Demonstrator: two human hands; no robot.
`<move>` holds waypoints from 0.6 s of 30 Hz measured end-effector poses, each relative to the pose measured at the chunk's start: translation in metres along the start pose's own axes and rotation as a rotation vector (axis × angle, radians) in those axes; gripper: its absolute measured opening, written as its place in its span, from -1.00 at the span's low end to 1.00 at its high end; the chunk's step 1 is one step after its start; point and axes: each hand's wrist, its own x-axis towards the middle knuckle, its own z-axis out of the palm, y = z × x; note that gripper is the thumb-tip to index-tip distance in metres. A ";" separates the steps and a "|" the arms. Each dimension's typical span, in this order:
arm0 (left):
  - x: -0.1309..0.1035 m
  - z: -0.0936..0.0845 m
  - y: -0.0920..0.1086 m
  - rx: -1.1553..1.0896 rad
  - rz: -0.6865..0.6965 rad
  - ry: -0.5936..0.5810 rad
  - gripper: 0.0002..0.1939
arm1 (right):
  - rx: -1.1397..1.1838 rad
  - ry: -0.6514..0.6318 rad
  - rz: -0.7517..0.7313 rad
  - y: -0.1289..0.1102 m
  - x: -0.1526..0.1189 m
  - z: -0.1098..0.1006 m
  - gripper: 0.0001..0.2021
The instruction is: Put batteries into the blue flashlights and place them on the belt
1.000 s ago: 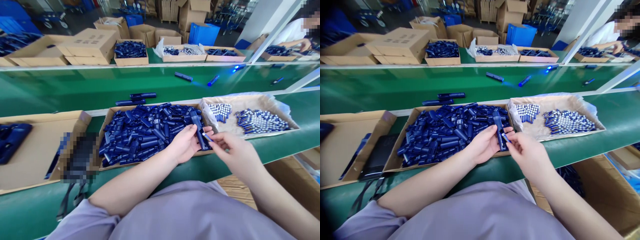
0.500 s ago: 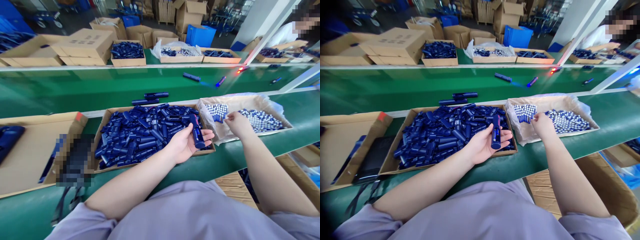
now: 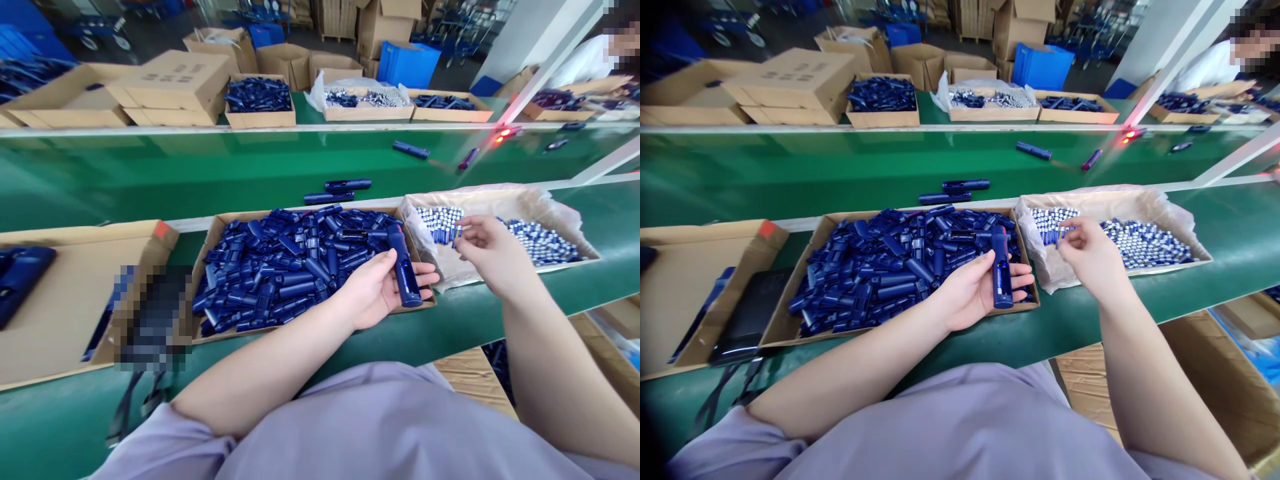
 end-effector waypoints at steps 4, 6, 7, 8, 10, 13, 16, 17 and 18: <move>0.000 -0.001 -0.003 0.022 0.063 -0.006 -0.83 | 0.303 -0.136 -0.264 -0.044 -0.057 0.002 -0.69; 0.001 -0.003 -0.004 0.040 0.088 0.017 -0.85 | 0.257 -0.137 -0.300 -0.053 -0.071 0.010 -0.71; 0.001 -0.004 -0.004 0.053 0.096 0.026 -0.86 | 0.213 -0.132 -0.314 -0.055 -0.074 0.015 -0.73; 0.001 -0.005 -0.005 0.068 0.099 0.029 -0.85 | 0.156 -0.128 -0.335 -0.055 -0.075 0.018 -0.76; 0.001 -0.007 -0.005 0.097 0.097 0.024 -0.83 | 0.025 -0.114 -0.415 -0.052 -0.073 0.023 -0.81; 0.001 -0.008 -0.006 0.123 0.087 0.017 -0.82 | -0.149 -0.032 -0.604 -0.046 -0.071 0.025 -0.80; 0.002 -0.008 -0.006 0.107 0.086 0.013 -0.83 | -0.295 0.046 -0.758 -0.041 -0.073 0.024 -0.74; 0.002 -0.008 -0.007 0.100 0.085 0.012 -0.83 | -0.337 0.054 -0.799 -0.038 -0.074 0.024 -0.73; 0.002 -0.008 -0.007 0.095 0.086 0.014 -0.83 | -0.372 0.053 -0.841 -0.036 -0.075 0.024 -0.72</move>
